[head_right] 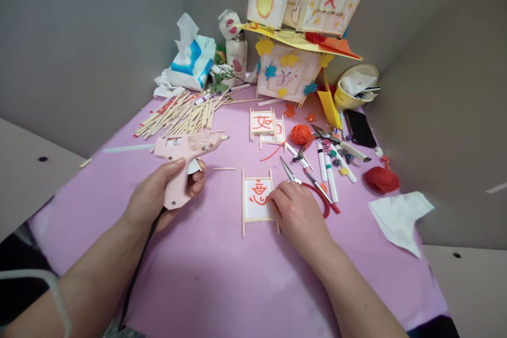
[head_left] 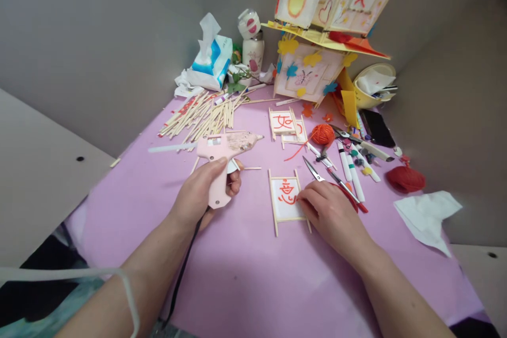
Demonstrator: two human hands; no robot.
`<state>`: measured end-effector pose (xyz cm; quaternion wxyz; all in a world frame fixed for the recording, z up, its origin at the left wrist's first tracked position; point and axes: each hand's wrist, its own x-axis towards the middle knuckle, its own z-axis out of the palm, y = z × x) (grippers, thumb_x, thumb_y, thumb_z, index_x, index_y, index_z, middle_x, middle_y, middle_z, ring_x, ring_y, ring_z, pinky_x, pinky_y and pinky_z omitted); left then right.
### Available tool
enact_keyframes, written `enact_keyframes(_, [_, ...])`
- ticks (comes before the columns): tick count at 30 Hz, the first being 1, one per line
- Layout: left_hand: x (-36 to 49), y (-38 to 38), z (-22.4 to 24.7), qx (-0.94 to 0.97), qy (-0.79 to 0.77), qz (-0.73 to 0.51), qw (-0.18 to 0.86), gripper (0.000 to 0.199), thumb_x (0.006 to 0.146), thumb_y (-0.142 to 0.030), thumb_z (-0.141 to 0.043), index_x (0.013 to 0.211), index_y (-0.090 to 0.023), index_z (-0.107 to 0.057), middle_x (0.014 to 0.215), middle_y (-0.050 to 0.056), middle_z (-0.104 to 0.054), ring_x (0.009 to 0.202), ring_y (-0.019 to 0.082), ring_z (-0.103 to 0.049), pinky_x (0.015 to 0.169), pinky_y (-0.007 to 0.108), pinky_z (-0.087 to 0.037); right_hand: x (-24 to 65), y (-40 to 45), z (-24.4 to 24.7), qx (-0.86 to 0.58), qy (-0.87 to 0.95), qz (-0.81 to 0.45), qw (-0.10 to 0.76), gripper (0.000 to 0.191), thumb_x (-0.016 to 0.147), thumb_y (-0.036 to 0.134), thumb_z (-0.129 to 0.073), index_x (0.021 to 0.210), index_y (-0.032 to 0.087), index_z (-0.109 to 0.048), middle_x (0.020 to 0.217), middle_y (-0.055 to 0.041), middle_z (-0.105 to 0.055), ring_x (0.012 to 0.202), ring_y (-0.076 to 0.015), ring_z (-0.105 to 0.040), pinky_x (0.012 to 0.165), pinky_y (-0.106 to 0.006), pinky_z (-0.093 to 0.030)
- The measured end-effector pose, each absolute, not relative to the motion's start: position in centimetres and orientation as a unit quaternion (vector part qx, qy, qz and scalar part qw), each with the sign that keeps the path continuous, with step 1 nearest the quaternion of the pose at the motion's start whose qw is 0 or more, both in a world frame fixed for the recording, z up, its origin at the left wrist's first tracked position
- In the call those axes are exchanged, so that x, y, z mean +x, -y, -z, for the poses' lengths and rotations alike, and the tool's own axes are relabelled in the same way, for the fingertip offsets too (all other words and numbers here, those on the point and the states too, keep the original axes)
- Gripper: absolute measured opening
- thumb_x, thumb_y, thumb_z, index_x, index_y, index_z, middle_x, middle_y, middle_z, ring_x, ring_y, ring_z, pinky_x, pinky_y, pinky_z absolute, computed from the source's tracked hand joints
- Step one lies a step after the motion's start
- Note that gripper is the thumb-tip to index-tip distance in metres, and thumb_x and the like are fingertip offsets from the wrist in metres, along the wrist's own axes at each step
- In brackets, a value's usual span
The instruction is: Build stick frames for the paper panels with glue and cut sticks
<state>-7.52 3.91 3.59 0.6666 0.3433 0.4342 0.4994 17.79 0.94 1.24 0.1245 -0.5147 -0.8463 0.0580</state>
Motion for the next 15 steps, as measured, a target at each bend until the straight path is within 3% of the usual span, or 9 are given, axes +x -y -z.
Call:
enact_keyframes(6, [-7.5, -3.9, -3.5, 0.339, -0.436, -0.502, 0.666, 0.026, 0.078, -0.034, -0.055, 0.087, -0.011, -0.063, 0.068, 0.004, -0.056, 0.057, 0.012, -0.050, 0.047, 0.021, -0.040, 17.7, -0.6, -1.2, -0.513, 0.848, -0.040, 0.127, 0.018, 0.088, 0.014, -0.047, 0.088, 0.018, -0.064, 0.084, -0.0075, -0.059, 0.083, -0.0204, -0.052, 0.073, -0.034, -0.039])
enact_keyframes(15, [-7.4, -4.0, -3.7, 0.335, -0.440, -0.502, 0.666, 0.025, 0.078, -0.034, -0.056, 0.087, -0.012, -0.062, 0.068, 0.003, -0.054, 0.057, 0.012, -0.050, 0.048, 0.021, -0.039, 18.2, 0.5, -1.2, -0.501, 0.848, -0.038, 0.170, 0.025, 0.087, 0.014, -0.047, 0.104, 0.020, -0.063, 0.099, -0.0094, -0.056, 0.086, -0.0196, -0.050, 0.073, -0.034, -0.041])
